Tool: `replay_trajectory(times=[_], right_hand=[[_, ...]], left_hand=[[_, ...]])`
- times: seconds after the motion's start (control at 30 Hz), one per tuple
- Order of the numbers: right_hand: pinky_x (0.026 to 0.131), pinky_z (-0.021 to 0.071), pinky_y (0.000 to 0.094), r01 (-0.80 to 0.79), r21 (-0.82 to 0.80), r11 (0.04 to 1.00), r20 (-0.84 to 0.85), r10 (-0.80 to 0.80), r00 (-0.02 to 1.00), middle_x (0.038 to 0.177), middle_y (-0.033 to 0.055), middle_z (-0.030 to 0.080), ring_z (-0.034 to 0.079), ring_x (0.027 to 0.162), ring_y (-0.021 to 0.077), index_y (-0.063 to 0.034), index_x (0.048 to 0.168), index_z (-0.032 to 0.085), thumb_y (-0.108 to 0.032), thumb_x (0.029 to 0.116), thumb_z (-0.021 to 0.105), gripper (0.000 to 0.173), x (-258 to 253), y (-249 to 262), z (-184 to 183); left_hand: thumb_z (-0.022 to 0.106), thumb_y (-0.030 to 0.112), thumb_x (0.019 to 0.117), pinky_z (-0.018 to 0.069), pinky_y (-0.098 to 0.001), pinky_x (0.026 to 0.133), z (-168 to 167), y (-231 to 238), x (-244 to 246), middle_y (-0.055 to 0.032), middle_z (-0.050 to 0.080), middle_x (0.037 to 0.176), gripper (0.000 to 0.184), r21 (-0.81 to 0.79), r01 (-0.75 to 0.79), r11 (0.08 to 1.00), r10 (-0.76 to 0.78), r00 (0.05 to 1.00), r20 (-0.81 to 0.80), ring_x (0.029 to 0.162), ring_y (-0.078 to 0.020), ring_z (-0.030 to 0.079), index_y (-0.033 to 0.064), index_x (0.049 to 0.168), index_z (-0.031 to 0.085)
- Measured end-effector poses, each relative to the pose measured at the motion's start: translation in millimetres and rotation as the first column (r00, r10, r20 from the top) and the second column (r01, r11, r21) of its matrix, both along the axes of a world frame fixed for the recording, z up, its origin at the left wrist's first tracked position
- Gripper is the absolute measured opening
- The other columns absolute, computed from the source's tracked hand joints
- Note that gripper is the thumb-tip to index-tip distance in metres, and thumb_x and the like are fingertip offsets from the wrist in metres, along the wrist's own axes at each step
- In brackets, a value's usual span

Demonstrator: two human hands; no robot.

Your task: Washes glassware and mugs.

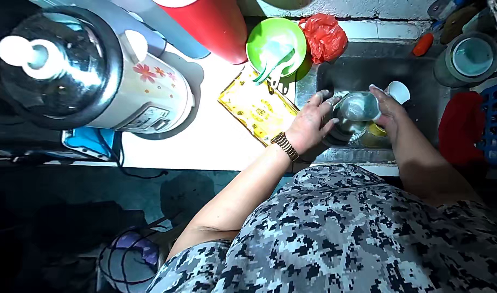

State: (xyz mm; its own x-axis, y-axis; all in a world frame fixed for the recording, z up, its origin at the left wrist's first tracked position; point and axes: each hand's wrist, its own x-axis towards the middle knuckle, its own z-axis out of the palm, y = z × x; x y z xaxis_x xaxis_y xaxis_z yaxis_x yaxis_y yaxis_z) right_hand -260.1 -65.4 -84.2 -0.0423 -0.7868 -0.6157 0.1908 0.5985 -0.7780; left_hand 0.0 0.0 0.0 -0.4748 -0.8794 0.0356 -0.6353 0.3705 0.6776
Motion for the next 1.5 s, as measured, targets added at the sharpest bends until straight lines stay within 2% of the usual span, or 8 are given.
replay_trajectory(times=[0.37, 0.47, 0.63, 0.77, 0.87, 1.1, 1.33, 1.5], right_hand=[[0.095, 0.0581, 0.0446, 0.150, -0.052, 0.987, 0.416, -0.115, 0.902, 0.123, 0.0141, 0.066, 0.067, 0.111, 0.0253, -0.0072, 0.142, 0.049, -0.052, 0.1075, 0.040, 0.057, 52.8, 28.3, 87.8], [0.100, 0.0554, 0.0375, -0.138, -0.444, 0.885, -0.033, 0.137, 0.990, 0.126, 0.0121, 0.065, 0.065, 0.115, 0.0170, 0.0010, 0.139, 0.052, -0.032, 0.1095, 0.042, 0.045, 59.1, 48.4, 95.3], [0.100, 0.0524, 0.0488, -0.830, -0.470, 0.301, -0.873, -0.023, 0.486, 0.115, 0.0185, 0.073, 0.068, 0.113, 0.0312, -0.0040, 0.120, 0.072, -0.041, 0.0928, 0.069, 0.045, 44.5, 54.9, 73.6], [0.099, 0.0551, 0.0338, -0.262, -0.584, 0.769, -0.259, 0.129, 0.957, 0.120, 0.0165, 0.067, 0.066, 0.113, 0.0180, 0.0092, 0.126, 0.060, -0.010, 0.0993, 0.056, 0.033, 64.0, 55.2, 94.5], [0.091, 0.0588, 0.0464, 0.179, -0.235, 0.955, 0.405, -0.071, 0.911, 0.117, 0.0113, 0.066, 0.068, 0.106, 0.0240, -0.0078, 0.131, 0.054, -0.037, 0.1105, 0.033, 0.041, 81.5, 47.3, 115.8], [0.109, 0.0471, 0.0456, -0.770, -0.569, 0.288, -0.815, -0.069, 0.576, 0.123, 0.0205, 0.070, 0.064, 0.123, 0.0301, 0.0018, 0.126, 0.068, -0.038, 0.0953, 0.066, 0.050, 76.2, 52.5, 68.4], [0.097, 0.0562, 0.0460, 0.146, -0.296, 0.944, 0.387, -0.021, 0.922, 0.120, 0.0126, 0.067, 0.066, 0.111, 0.0232, -0.0059, 0.134, 0.055, -0.041, 0.1111, 0.028, 0.050, 98.9, 51.2, 116.5], [0.115, 0.0408, 0.0382, -0.573, -0.692, 0.439, -0.597, 0.097, 0.796, 0.134, 0.0227, 0.064, 0.057, 0.132, 0.0240, 0.0085, 0.134, 0.060, -0.029, 0.0981, 0.061, 0.052, 88.0, 55.9, 84.8]], left_hand=[[0.081, 0.031, 0.0847, 0.0484, -0.0424, 0.106, -17.0, -46.8, -51.5, -0.0209, 0.061, 0.130, 0.066, 0.143, -0.202, 0.969, 0.247, 0.835, -0.491, 0.122, -0.0267, 0.060, -0.0020, 0.136, 0.055], [0.062, 0.026, 0.0995, 0.0572, -0.0384, 0.090, -4.2, -49.4, -54.0, -0.0117, 0.066, 0.115, 0.034, 0.466, -0.129, 0.876, 0.414, 0.698, -0.585, 0.103, -0.0169, 0.066, 0.0037, 0.125, 0.058], [0.036, 0.049, 0.1090, 0.0592, -0.0402, 0.080, 16.2, -56.7, -47.2, -0.0095, 0.067, 0.114, 0.049, 0.809, -0.024, 0.587, 0.560, 0.734, -0.384, 0.098, -0.0200, 0.068, 0.0134, 0.140, 0.050], [0.037, 0.040, 0.1103, 0.0552, -0.0405, 0.094, 14.2, -55.9, -47.5, -0.0102, 0.060, 0.130, 0.045, 0.682, -0.024, 0.731, 0.511, 0.681, -0.523, 0.114, -0.0184, 0.062, 0.0092, 0.139, 0.053], [0.039, 0.029, 0.1086, 0.0561, -0.0400, 0.091, 4.0, -48.7, -52.8, -0.0104, 0.065, 0.117, 0.037, 0.567, -0.087, 0.819, 0.536, 0.471, -0.701, 0.106, -0.0186, 0.064, 0.0040, 0.126, 0.060], [0.032, 0.046, 0.1079, 0.0574, -0.0422, 0.078, 14.4, -44.6, -51.7, -0.0076, 0.068, 0.098, 0.047, 0.873, -0.097, 0.478, 0.859, 0.261, -0.441, 0.090, -0.0194, 0.067, 0.0100, 0.115, 0.062], [0.031, 0.031, 0.1069, 0.0576, -0.0367, 0.076, 23.3, -43.8, -51.6, -0.0064, 0.068, 0.093, 0.040, 0.790, -0.004, 0.613, 0.788, 0.076, -0.611, 0.087, -0.0172, 0.067, 0.0085, 0.109, 0.064], [0.034, 0.030, 0.1031, 0.0553, -0.0383, 0.069, 34.8, -38.4, -56.9, -0.0063, 0.062, 0.086, 0.026, 0.896, 0.072, 0.439, 0.888, -0.188, -0.420, 0.078, -0.0180, 0.063, 0.0124, 0.100, 0.053]])
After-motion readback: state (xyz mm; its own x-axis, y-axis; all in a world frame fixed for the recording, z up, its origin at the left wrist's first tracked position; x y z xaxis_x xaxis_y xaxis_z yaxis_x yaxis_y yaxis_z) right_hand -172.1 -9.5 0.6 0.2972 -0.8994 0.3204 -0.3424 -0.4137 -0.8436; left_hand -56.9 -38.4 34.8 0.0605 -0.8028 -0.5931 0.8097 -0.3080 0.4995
